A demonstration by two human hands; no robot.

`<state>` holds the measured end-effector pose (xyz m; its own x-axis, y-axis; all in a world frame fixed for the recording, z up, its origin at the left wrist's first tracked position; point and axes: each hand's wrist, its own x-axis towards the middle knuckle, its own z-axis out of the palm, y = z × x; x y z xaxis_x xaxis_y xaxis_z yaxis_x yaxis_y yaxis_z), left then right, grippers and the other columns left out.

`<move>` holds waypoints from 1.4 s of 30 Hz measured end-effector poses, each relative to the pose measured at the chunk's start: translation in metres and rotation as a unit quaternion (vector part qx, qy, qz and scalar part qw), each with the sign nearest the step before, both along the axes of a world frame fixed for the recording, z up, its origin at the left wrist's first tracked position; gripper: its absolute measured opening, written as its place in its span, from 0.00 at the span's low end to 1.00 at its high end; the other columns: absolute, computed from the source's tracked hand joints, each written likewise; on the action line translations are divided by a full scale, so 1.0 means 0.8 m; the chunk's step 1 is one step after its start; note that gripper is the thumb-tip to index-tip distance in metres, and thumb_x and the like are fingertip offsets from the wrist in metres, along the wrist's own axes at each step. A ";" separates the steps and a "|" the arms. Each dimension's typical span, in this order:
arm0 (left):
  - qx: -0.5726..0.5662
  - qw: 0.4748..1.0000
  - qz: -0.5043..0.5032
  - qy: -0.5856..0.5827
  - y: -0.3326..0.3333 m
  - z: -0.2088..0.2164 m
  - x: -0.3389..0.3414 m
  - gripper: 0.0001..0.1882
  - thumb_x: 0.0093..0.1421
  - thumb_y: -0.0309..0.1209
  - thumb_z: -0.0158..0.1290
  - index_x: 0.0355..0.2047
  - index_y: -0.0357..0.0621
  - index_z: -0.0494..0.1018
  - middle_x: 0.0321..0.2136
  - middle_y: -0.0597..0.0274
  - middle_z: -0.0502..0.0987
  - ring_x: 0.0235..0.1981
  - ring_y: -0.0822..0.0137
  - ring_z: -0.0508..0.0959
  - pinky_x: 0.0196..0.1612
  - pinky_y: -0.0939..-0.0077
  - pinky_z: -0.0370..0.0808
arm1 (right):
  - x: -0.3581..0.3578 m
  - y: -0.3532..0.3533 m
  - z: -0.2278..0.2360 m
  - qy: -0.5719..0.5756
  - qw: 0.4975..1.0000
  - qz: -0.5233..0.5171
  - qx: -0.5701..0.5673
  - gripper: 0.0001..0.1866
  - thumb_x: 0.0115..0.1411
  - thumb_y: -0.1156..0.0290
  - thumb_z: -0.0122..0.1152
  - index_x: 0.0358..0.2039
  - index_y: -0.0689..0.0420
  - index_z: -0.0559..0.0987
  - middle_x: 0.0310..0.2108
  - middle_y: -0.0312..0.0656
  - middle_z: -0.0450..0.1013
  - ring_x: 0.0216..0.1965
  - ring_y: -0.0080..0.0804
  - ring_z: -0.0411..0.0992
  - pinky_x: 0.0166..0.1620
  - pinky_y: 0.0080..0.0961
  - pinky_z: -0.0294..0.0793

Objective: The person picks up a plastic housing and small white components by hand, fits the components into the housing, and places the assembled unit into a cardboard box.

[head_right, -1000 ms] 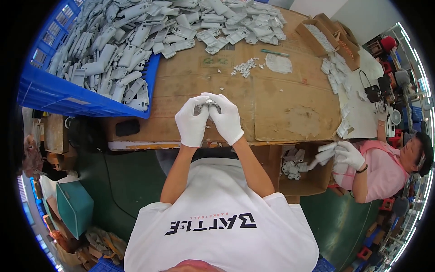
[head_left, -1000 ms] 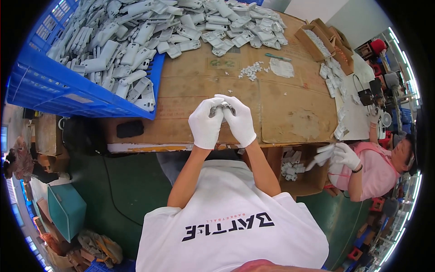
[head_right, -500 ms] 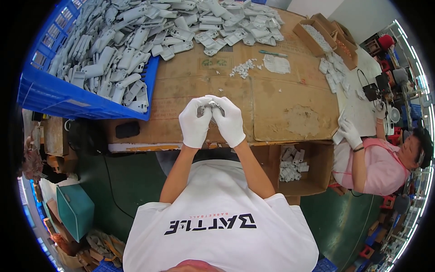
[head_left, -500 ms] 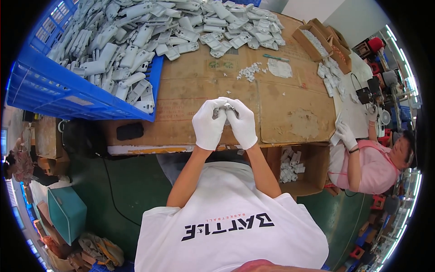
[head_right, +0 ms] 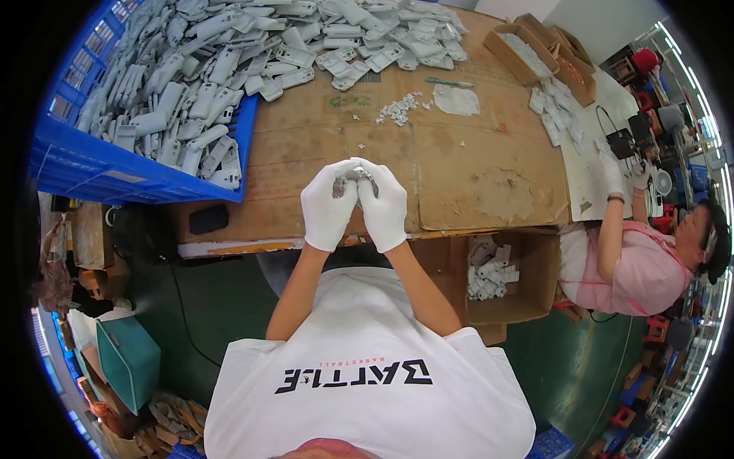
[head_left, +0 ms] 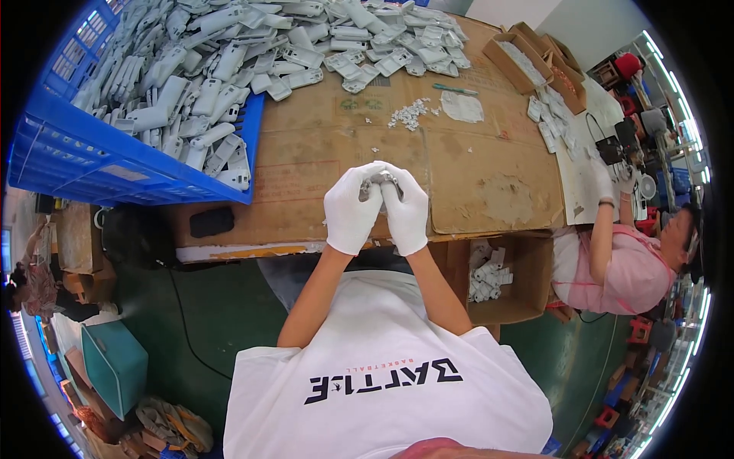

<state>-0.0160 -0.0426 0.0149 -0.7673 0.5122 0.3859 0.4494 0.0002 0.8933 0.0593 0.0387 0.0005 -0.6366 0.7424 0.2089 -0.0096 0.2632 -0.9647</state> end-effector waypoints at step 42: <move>-0.378 0.815 0.254 0.358 0.070 -0.040 -0.231 0.22 0.50 0.31 0.60 0.48 0.46 0.74 0.49 0.54 0.74 0.51 0.51 0.73 0.51 0.55 0.72 | 0.119 0.321 -0.014 -0.502 0.757 -0.329 0.257 0.24 0.63 0.52 0.57 0.48 0.58 0.65 0.39 0.55 0.74 0.40 0.53 0.78 0.42 0.46 0.78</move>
<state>-0.2007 0.0134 -0.0168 -0.6715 0.4976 0.5490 0.6253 0.7781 0.0596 0.1541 0.2953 -0.0109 -0.1932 0.9528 0.2341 0.9575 0.2352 -0.1671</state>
